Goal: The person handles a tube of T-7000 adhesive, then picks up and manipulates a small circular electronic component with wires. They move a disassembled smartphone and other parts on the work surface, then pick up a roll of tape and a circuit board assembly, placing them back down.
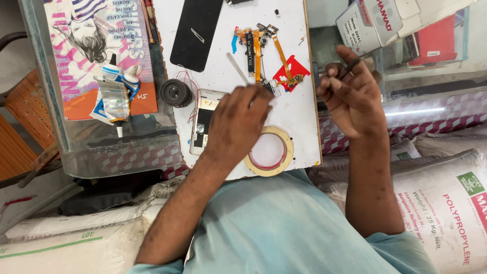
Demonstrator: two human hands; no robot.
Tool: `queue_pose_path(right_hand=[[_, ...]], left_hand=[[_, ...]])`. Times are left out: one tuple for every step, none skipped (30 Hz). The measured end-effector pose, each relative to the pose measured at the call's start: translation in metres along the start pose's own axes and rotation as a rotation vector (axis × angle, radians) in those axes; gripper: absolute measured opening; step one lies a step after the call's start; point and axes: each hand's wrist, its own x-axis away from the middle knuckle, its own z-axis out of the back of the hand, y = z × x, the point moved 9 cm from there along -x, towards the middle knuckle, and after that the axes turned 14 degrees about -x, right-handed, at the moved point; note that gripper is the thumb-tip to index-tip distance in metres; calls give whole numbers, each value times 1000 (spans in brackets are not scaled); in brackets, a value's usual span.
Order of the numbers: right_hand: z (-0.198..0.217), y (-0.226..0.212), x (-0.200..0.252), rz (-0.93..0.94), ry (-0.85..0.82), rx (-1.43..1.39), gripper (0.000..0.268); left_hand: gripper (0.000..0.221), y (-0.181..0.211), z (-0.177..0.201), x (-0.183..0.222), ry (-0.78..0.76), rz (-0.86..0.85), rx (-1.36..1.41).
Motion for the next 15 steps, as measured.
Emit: queue_pose_path(right_hand=[[-10, -1, 1, -8, -77, 26, 57], [-12, -3, -1, 22, -64, 311, 55], [-14, -4, -3, 52, -49, 597, 53], [-17, -5, -6, 80, -31, 880, 52], [-31, -6, -8, 206, -80, 1180, 49], [-45, -2, -8, 333, -132, 1477, 48], [-57, 4, -7, 463, -187, 1771, 47], [-56, 7, -11, 438, -175, 1754, 40], [-55, 13, -15, 414, -163, 1736, 33], [-54, 16, -19, 395, -156, 1721, 27], [-55, 17, -21, 402, -175, 1689, 25], [-56, 17, -22, 408, -197, 1658, 23], [-56, 17, -23, 414, -220, 1626, 21], [-49, 16, -25, 346, -184, 1521, 19], [-41, 14, -24, 278, -149, 1415, 17]], left_hand=[[26, -3, -6, -6, -17, 4, -49], [27, -5, -12, -10, -36, 8, -97], [26, -9, -15, -11, -42, 28, -102], [25, -14, -17, -11, -51, 48, -107], [24, -18, -19, -11, -59, 68, -112], [24, -23, -20, -11, -51, 95, -120], [25, -28, -22, -12, -42, 122, -128], [25, -33, -23, -13, -32, 150, -136], [24, -37, -23, -14, -13, 163, -140], [23, -41, -23, -17, 13, 177, -144], [23, -45, -22, -20, 39, 191, -149], [24, -50, -25, -24, 33, 217, -165], [25, -54, -28, -29, 27, 244, -181], [27, -58, -32, -34, 19, 271, -197], [29, -62, -37, -39, 9, 293, -225]])
